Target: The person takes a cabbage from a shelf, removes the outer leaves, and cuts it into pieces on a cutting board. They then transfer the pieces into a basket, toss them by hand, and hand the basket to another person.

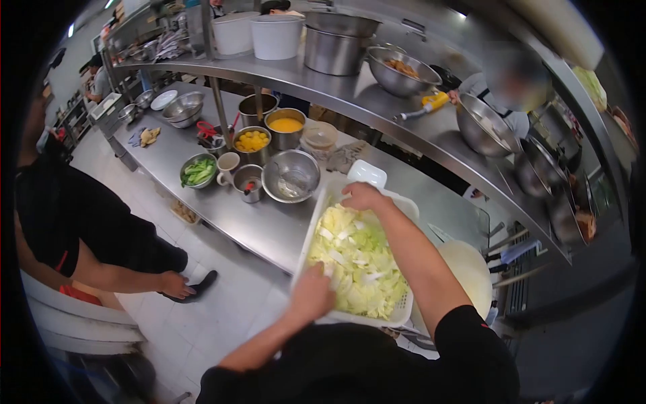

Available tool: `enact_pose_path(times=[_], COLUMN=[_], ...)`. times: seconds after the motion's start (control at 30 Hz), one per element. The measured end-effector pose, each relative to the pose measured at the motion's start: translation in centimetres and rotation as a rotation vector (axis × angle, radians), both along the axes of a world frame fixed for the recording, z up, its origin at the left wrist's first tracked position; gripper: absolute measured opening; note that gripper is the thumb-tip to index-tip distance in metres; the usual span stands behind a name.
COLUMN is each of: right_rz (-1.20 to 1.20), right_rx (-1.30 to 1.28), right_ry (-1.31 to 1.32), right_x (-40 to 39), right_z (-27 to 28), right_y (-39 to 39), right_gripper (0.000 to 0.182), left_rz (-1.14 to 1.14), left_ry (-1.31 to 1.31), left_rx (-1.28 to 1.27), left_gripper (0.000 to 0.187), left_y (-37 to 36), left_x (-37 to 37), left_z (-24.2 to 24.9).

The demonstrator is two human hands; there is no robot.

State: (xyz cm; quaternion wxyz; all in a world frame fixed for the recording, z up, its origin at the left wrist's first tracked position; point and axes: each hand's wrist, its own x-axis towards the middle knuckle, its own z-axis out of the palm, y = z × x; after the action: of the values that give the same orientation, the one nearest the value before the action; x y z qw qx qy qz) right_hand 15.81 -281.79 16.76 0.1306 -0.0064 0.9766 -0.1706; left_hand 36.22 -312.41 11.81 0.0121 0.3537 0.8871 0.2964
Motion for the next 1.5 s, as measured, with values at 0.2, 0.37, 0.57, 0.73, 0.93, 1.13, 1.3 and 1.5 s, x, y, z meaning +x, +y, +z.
enact_pose_path(times=[0.2,0.37,0.57,0.73,0.93,1.13,1.3,1.5], right_rz=[-0.079,0.176,0.242,0.065,-0.102,0.046,-0.192,-0.137], right_rx=[0.294,0.316,0.22,-0.01,-0.31,-0.181,-0.086,0.047], right_ry=[-0.1,-0.259,-0.152,-0.039,-0.037,0.078,-0.025,0.073], right_x=[1.4,2.2,6.8,12.5,15.7,14.3,5.1,1.3], right_z=[-6.7,-3.5,0.8,6.6,6.8,2.0,-1.9,-7.8], right_y=[-5.7,-6.6,-2.1,0.2,3.3,4.2,1.4,-3.0], right_gripper=[0.089,0.078,0.058,0.05,0.06,0.068,0.072,0.07], left_rz=[0.103,0.119,0.141,0.128,0.139,0.171,0.19,0.215], left_ry=[0.03,0.054,0.003,0.009,0.077,0.06,0.105,0.053], left_rx=[0.18,0.221,0.189,0.142,0.122,0.099,0.116,0.051], left_gripper=[0.061,0.058,0.056,0.055,0.053,0.053,0.056,0.058], left_y=[0.0,-0.1,0.1,0.2,0.7,0.9,0.8,0.7], left_x=[0.1,0.4,0.1,0.3,0.5,0.9,1.1,1.1], left_z=[-0.2,-1.0,0.0,-0.4,-0.2,-0.4,0.1,-0.6])
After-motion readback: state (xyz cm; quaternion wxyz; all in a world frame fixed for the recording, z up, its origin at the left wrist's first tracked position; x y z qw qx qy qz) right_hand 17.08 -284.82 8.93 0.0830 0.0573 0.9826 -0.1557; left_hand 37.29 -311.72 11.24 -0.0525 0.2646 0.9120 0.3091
